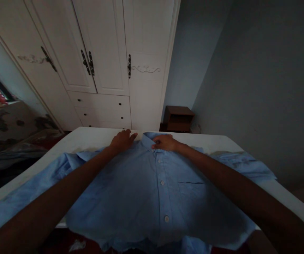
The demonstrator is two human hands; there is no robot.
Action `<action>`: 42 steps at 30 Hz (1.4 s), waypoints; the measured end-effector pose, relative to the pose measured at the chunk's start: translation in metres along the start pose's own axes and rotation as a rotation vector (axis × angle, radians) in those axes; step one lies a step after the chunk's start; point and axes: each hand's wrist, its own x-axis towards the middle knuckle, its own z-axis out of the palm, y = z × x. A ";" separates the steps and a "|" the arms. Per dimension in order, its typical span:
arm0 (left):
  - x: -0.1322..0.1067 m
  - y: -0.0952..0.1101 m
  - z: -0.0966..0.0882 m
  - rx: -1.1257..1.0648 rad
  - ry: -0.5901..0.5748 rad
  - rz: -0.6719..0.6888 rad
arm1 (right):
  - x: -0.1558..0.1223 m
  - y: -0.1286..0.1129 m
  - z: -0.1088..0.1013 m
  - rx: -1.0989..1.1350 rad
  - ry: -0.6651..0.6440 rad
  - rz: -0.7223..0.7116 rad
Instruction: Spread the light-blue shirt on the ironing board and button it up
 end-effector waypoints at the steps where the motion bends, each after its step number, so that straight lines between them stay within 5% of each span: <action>1: -0.006 -0.007 -0.002 0.013 -0.024 -0.015 | 0.003 0.001 -0.001 0.037 -0.005 -0.006; 8: -0.040 -0.045 -0.019 0.119 -0.174 0.008 | 0.006 0.016 -0.005 0.146 -0.024 0.029; 17: -0.042 -0.057 -0.020 0.215 -0.100 -0.092 | 0.009 0.014 -0.006 -0.016 -0.026 0.130; 26: -0.039 -0.052 -0.024 0.294 -0.018 -0.247 | 0.002 0.000 0.021 -0.294 0.202 0.164; 31: -0.048 -0.057 -0.040 0.303 -0.029 -0.267 | -0.022 0.018 0.010 -0.260 0.355 0.136; 36: -0.053 -0.049 -0.050 0.270 0.042 -0.181 | -0.065 0.049 0.004 -0.231 0.389 0.167; 39: -0.051 -0.023 -0.041 0.238 0.083 0.079 | -0.087 0.051 0.020 -0.226 0.241 0.076; 42: -0.049 0.014 -0.021 0.162 0.008 0.376 | -0.098 0.043 0.036 -0.261 0.022 0.003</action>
